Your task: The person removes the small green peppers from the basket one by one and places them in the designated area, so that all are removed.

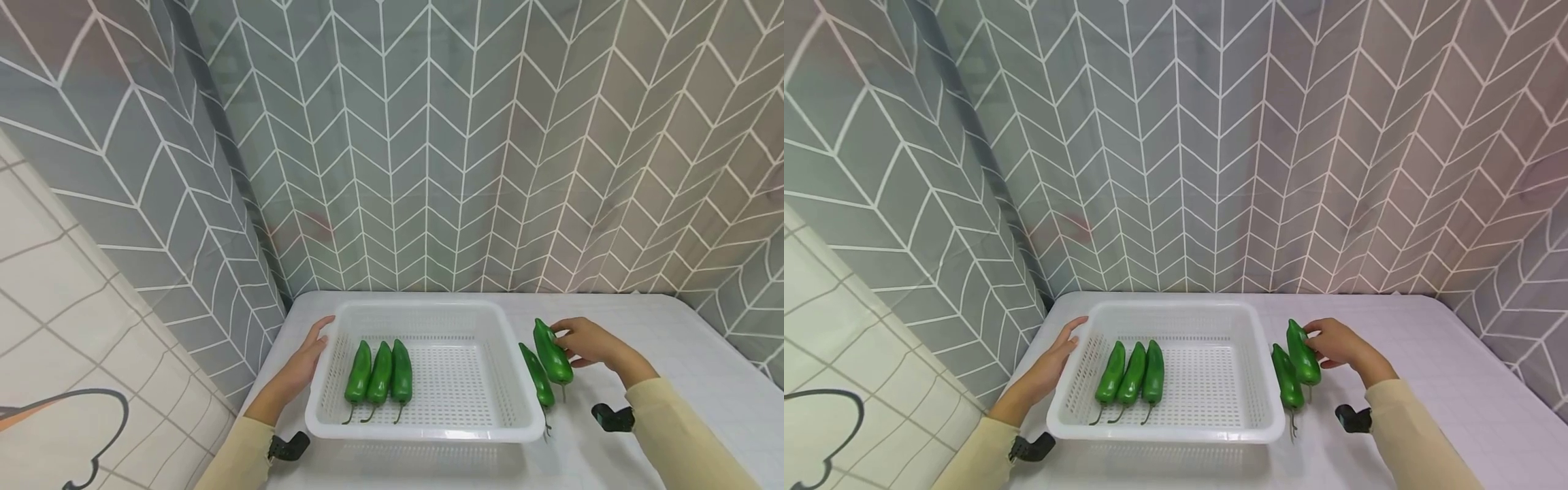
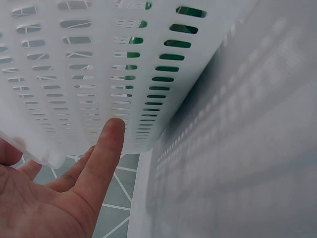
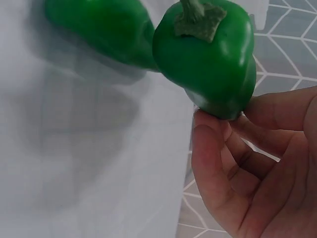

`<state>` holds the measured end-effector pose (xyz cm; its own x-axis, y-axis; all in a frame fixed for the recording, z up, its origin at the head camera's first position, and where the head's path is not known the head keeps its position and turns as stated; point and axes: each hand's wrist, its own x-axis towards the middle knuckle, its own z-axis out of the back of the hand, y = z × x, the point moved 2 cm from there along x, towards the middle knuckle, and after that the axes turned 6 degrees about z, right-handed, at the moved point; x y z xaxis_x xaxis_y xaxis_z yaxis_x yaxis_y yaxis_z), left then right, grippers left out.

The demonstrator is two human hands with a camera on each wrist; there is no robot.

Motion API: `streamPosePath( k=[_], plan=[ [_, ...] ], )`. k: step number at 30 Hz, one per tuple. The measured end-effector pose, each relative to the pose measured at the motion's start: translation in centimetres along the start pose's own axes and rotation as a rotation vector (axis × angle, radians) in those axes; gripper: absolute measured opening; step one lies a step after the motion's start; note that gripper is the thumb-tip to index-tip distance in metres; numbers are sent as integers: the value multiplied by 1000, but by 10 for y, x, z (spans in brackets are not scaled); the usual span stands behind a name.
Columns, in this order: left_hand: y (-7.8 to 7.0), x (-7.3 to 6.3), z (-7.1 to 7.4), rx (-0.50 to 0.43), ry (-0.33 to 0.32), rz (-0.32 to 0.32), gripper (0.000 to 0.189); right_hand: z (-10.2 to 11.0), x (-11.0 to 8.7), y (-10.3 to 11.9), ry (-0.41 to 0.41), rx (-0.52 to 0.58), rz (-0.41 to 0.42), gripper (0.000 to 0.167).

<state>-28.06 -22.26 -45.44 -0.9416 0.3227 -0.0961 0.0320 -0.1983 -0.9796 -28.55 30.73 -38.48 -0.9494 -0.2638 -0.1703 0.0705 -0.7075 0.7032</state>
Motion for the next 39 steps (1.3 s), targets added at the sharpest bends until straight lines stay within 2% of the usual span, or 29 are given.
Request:
streamPosePath(
  k=[18,39],
  plan=[
    [-1,-1,-1,5,-22,1,49,-14,4,-26,31,-76,-40,41],
    [0,0,0,1,1,0,49,-28,4,-38,52,-55,-79,42]
  ],
)
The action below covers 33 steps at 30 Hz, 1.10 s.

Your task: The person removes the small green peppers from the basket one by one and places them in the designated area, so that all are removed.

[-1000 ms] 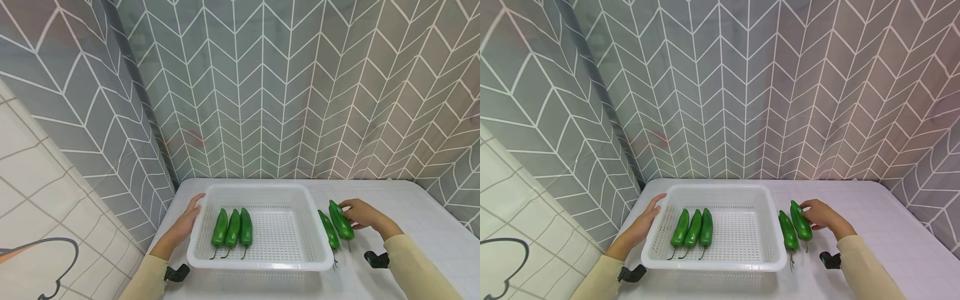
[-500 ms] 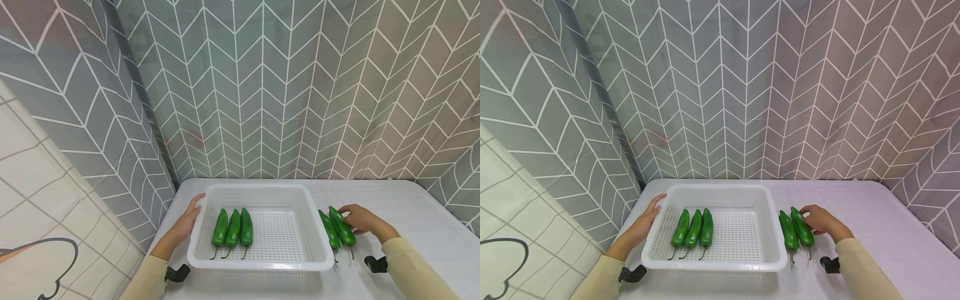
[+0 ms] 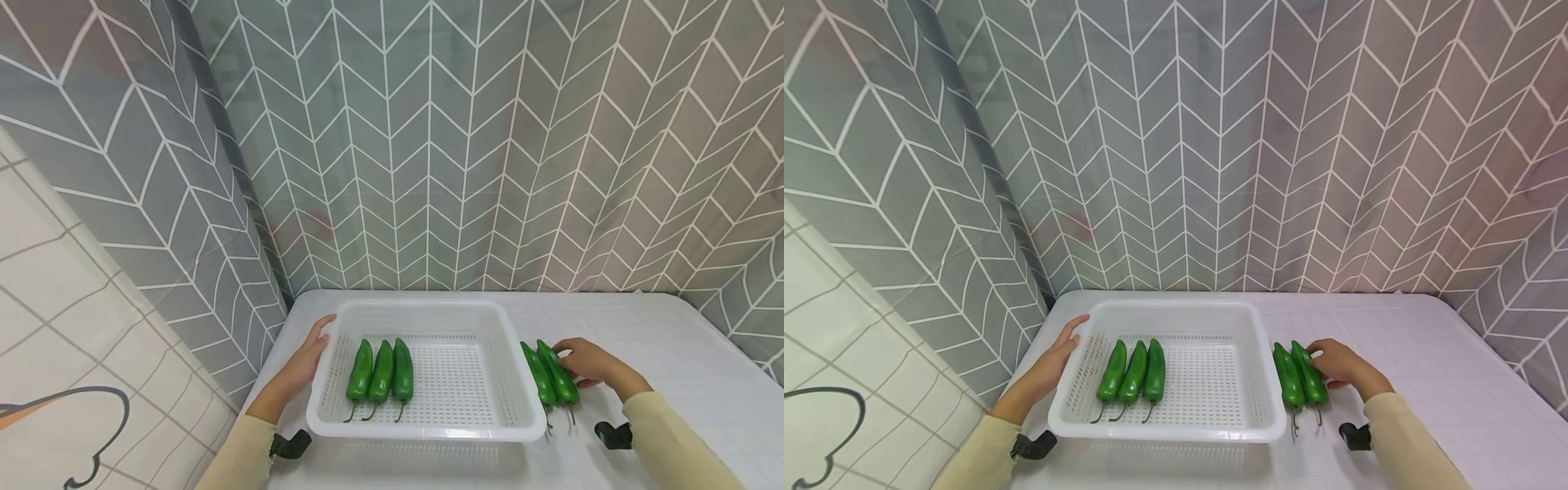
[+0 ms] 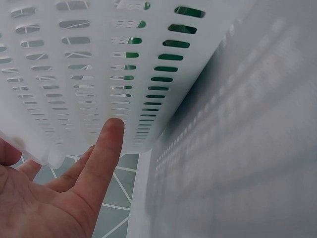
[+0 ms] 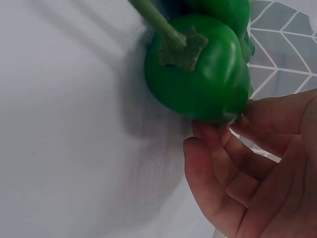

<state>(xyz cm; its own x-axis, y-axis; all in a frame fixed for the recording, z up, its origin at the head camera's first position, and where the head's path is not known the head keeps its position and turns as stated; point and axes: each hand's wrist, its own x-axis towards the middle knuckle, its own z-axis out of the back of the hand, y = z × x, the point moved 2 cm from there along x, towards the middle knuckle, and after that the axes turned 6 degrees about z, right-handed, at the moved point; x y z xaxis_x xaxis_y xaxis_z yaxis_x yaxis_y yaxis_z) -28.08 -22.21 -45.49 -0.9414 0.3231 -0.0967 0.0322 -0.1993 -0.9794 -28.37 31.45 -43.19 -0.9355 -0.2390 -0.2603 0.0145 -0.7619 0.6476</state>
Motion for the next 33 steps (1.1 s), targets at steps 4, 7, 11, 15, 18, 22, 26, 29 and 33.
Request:
streamPosePath(
  k=[4,7,11,15,18,22,26,29,33],
  plan=[
    [-1,0,0,-4,2,-6,49,-1,0,-1,1,8,-2,41],
    [-1,0,0,-7,2,-7,49,1,-1,0,-4,6,1,42],
    [0,1,0,-1,-3,-3,49,7,-2,2,-42,-26,32,42],
    [0,0,0,-3,-7,-1,49,15,-3,7,-93,-58,80,41],
    [0,0,0,-8,-7,-1,49,21,-4,13,-115,-58,116,41],
    [0,-1,0,-7,-2,-5,49,25,-3,21,-125,-47,157,42],
    [0,0,0,-9,2,-8,49,25,-2,32,-130,-35,180,41],
    [0,-1,-1,-7,4,-9,49,25,-3,41,-134,-28,208,40],
    [-1,-2,-1,-7,6,-8,49,23,0,53,-139,-26,248,39]
  ],
)
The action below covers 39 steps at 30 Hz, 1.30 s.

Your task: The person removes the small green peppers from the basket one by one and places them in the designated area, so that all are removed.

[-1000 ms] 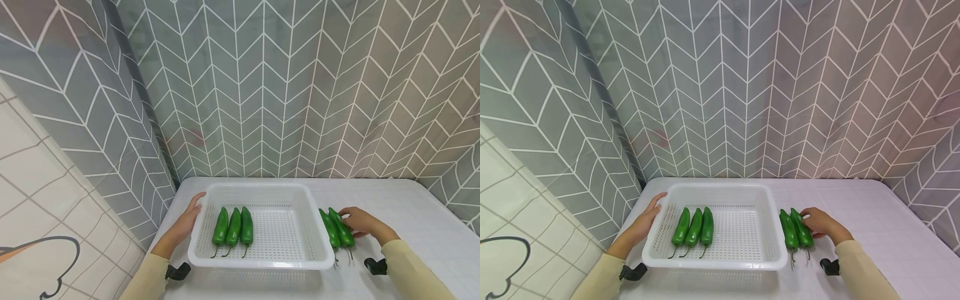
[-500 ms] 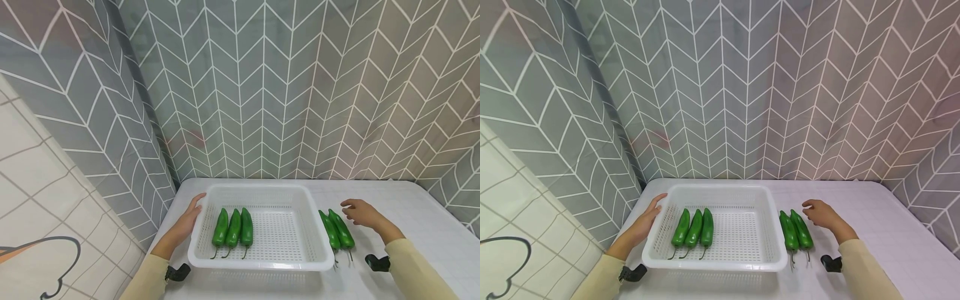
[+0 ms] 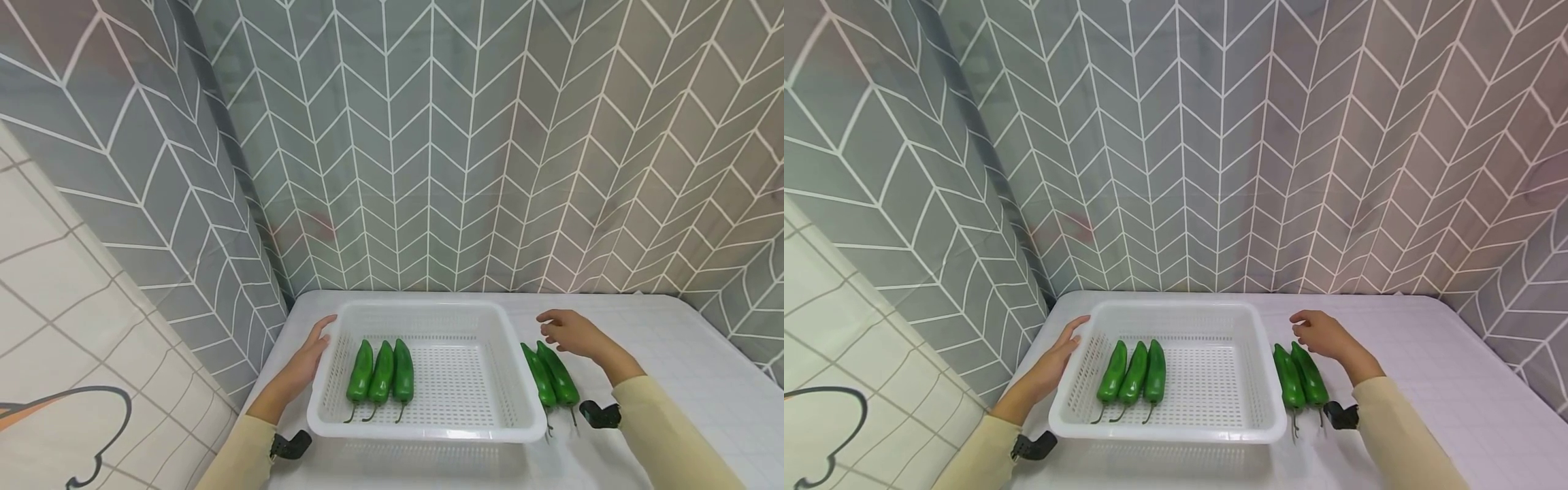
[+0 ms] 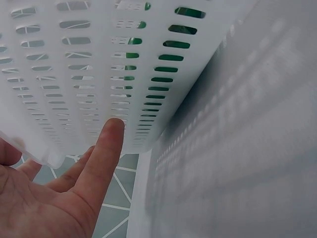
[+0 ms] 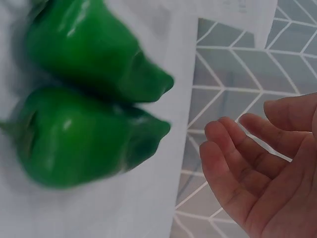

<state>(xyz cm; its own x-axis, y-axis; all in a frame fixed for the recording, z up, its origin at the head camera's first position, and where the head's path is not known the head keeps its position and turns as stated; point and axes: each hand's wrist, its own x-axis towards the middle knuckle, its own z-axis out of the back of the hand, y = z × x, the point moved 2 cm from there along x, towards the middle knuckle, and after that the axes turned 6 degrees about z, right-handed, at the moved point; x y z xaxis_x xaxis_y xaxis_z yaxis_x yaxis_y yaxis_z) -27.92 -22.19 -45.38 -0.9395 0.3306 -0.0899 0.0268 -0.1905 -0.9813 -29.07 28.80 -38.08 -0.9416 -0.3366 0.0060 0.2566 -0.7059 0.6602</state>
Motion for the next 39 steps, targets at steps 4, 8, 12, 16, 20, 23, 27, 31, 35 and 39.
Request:
streamPosePath(
  k=[4,8,12,16,20,23,27,31,35,39],
  plan=[
    [0,0,0,-1,2,-1,49,-1,6,10,0,2,23,39],
    [0,1,0,-3,2,-1,49,-1,9,23,-4,-6,52,38],
    [0,1,0,-5,2,-1,49,-1,11,33,-2,-15,75,38],
    [0,1,-1,-6,0,0,49,0,14,40,7,-15,86,39],
    [0,1,-1,-8,-9,8,48,1,16,48,11,-17,105,41],
    [0,1,-1,-14,-9,11,48,2,17,55,18,-22,127,41],
    [0,1,-1,-8,-6,10,49,2,20,63,24,-33,150,41],
    [-1,1,0,-2,-3,4,49,3,23,73,31,-28,175,42],
    [-1,1,0,-5,4,-3,50,4,27,79,41,-18,184,42],
    [0,0,0,1,0,0,49,3,29,85,43,-21,189,43]
  ],
)
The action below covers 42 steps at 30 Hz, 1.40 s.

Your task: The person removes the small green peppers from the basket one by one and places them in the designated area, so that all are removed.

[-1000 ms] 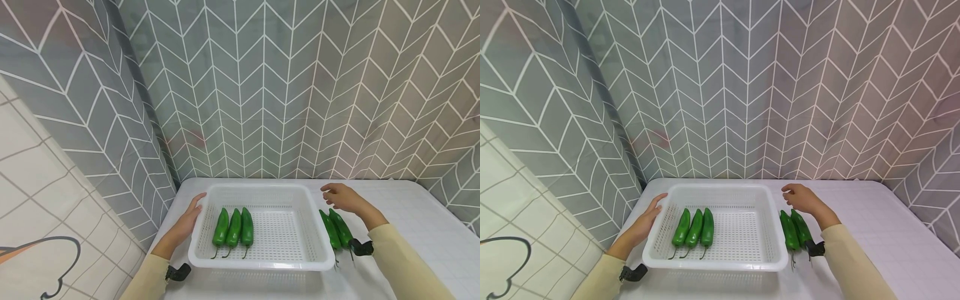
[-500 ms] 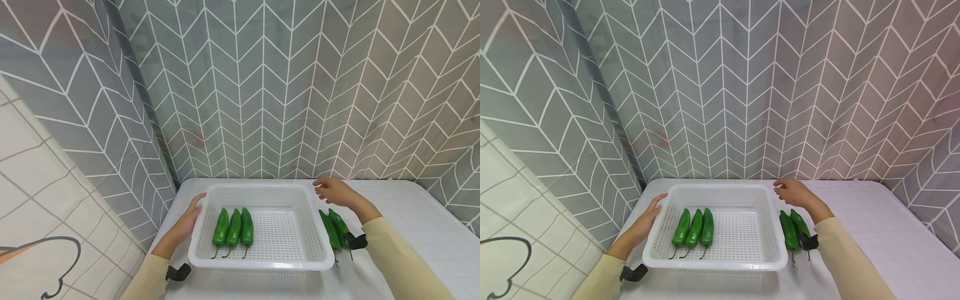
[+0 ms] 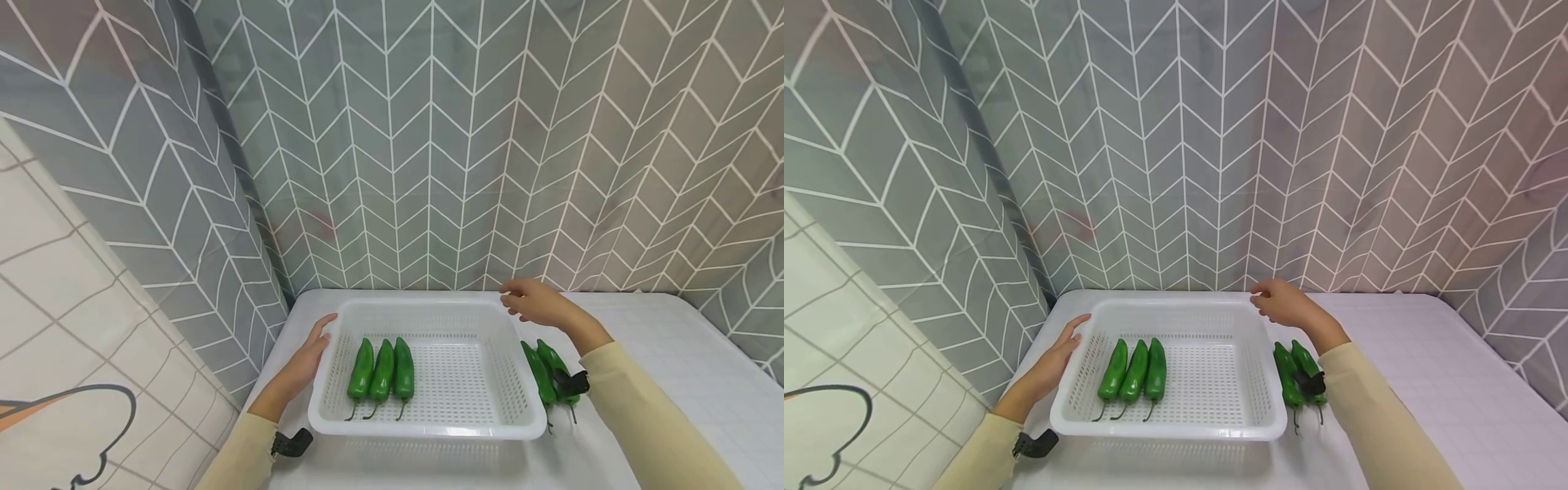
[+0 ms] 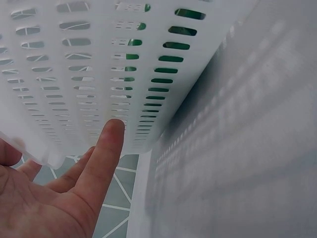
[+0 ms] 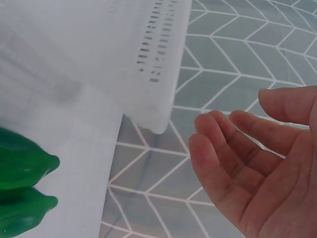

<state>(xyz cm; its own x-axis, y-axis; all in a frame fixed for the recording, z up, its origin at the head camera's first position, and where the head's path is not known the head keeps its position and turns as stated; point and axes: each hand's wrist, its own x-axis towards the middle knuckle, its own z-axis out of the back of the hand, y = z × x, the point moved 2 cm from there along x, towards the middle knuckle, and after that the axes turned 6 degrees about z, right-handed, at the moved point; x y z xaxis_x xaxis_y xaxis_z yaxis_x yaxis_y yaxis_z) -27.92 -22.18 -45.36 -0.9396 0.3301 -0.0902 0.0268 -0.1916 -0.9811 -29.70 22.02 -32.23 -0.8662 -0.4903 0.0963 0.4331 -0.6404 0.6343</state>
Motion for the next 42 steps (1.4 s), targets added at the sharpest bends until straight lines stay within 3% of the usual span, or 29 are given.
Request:
streamPosePath(
  k=[26,35,42],
  plan=[
    [0,0,-1,11,-13,-4,49,-21,34,34,26,-10,60,37],
    [-1,-1,-2,2,-15,1,49,-37,46,32,37,-14,83,33],
    [-2,-2,-3,-7,-25,10,48,-50,52,31,76,9,39,35]
  ],
)
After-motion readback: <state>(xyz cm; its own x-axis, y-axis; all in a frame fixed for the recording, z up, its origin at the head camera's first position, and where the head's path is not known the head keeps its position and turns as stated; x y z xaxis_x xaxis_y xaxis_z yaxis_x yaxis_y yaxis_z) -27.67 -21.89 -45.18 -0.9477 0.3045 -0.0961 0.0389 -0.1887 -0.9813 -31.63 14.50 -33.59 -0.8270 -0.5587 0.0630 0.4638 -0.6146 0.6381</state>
